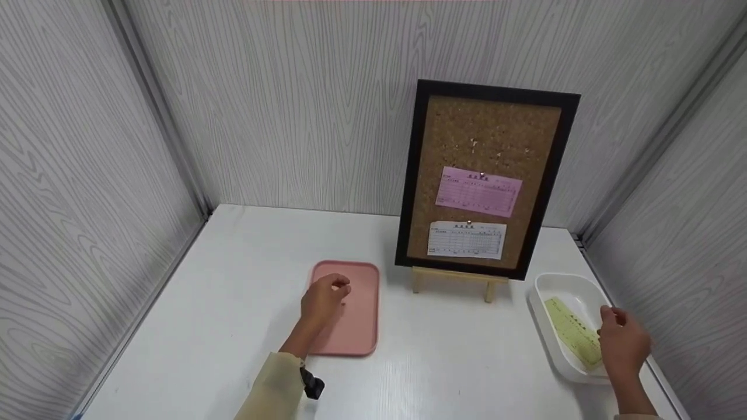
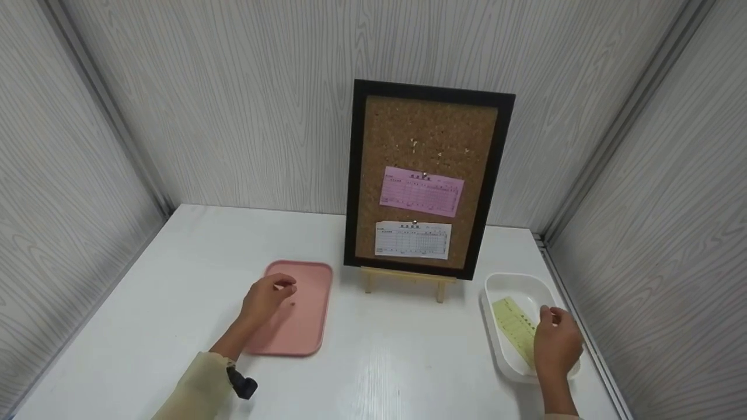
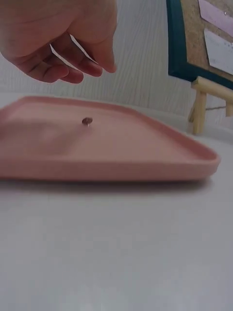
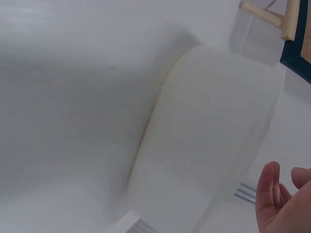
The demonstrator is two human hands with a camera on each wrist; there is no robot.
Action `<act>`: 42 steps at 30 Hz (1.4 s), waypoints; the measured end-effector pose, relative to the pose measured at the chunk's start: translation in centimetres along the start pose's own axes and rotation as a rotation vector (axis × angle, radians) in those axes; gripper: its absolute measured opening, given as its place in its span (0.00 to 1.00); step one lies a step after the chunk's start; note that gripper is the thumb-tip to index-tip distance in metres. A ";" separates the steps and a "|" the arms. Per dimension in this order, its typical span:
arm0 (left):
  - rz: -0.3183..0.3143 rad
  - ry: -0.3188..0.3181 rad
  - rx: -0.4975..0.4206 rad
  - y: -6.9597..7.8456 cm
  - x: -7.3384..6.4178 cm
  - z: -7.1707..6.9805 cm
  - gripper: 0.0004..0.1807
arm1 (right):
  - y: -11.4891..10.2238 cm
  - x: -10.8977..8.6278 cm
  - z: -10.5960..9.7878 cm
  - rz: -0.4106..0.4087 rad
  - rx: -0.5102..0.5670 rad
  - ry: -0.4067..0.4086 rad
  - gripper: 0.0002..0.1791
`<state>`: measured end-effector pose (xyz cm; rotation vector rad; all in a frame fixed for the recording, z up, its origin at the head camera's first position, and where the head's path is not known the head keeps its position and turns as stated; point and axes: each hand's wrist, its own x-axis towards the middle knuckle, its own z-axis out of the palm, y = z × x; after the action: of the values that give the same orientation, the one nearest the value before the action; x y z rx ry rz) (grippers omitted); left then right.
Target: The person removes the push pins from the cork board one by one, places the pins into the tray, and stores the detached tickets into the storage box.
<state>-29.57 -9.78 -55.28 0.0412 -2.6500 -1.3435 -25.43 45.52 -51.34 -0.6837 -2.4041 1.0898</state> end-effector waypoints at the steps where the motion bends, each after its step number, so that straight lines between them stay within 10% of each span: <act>1: 0.008 0.015 -0.004 0.6 0.3 -0.2 0.10 | -0.4 0.0 0.2 -0.025 0.011 0.009 0.30; 19: 0.366 0.204 0.069 14.0 6.1 -0.6 0.10 | -11.7 1.2 4.6 -0.185 0.242 -0.067 0.25; 29: 0.541 0.283 0.293 22.1 8.8 2.2 0.11 | -16.6 2.7 7.2 -0.212 0.305 -0.077 0.27; 42: 0.504 0.248 0.517 26.8 12.5 7.0 0.12 | -20.5 2.8 10.4 -0.173 0.585 -0.177 0.24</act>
<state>-41.68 10.42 -36.05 -0.3459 -2.4804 -0.4563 -38.74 29.48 -41.33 -0.1832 -2.0585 1.7201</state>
